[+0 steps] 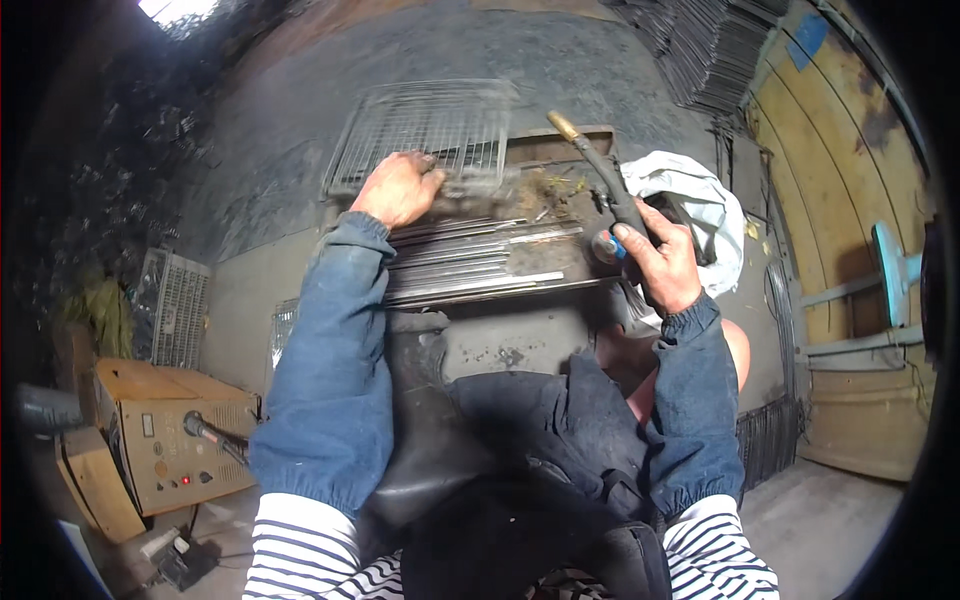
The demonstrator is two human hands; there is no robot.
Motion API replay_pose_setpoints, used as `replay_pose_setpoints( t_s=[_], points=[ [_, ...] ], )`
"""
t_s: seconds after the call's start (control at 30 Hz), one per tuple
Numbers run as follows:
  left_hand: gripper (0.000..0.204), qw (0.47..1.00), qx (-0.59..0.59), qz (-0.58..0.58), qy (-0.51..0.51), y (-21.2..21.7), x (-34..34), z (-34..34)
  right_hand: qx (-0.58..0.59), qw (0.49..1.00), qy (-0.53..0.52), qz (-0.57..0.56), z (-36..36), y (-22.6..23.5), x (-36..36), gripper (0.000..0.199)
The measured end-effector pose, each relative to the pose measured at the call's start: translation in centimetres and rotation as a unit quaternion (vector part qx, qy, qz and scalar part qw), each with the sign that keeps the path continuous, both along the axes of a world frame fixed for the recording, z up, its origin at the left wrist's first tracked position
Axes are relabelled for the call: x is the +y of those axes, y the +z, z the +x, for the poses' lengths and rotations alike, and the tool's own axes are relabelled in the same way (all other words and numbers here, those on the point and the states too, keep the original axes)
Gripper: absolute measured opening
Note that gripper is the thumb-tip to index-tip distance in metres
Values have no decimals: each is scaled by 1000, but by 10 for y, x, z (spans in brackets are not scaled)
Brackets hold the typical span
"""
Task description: Welding metal rods into a grid pattern to manufacture metal grates using a manual welding torch.
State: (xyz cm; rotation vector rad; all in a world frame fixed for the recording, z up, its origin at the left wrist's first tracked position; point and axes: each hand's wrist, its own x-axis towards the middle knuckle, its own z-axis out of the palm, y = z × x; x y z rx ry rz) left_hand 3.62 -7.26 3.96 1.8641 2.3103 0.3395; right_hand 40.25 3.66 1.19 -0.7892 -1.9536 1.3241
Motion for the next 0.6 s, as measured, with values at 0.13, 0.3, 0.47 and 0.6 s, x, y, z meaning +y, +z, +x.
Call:
replay_pose_setpoints(
  t_s=[0.13, 0.3, 0.47, 0.6],
  points=[
    [50, 989, 118, 85, -14, -39, 21, 22, -49, 990, -8, 134, -2, -24, 9, 50],
    [59, 980, 184, 65, 43, -53, 35, 42, -90, 990, 12, 108, -20, -32, 5, 49],
    [61, 977, 196, 59, 52, -55, 34, 43, -79, 986, 33, 141, -42, -44, 5, 51],
    [64, 978, 198, 47, 53, -56, 34, 47, -97, 984, 29, 149, -49, -48, 2, 54]
  ],
)
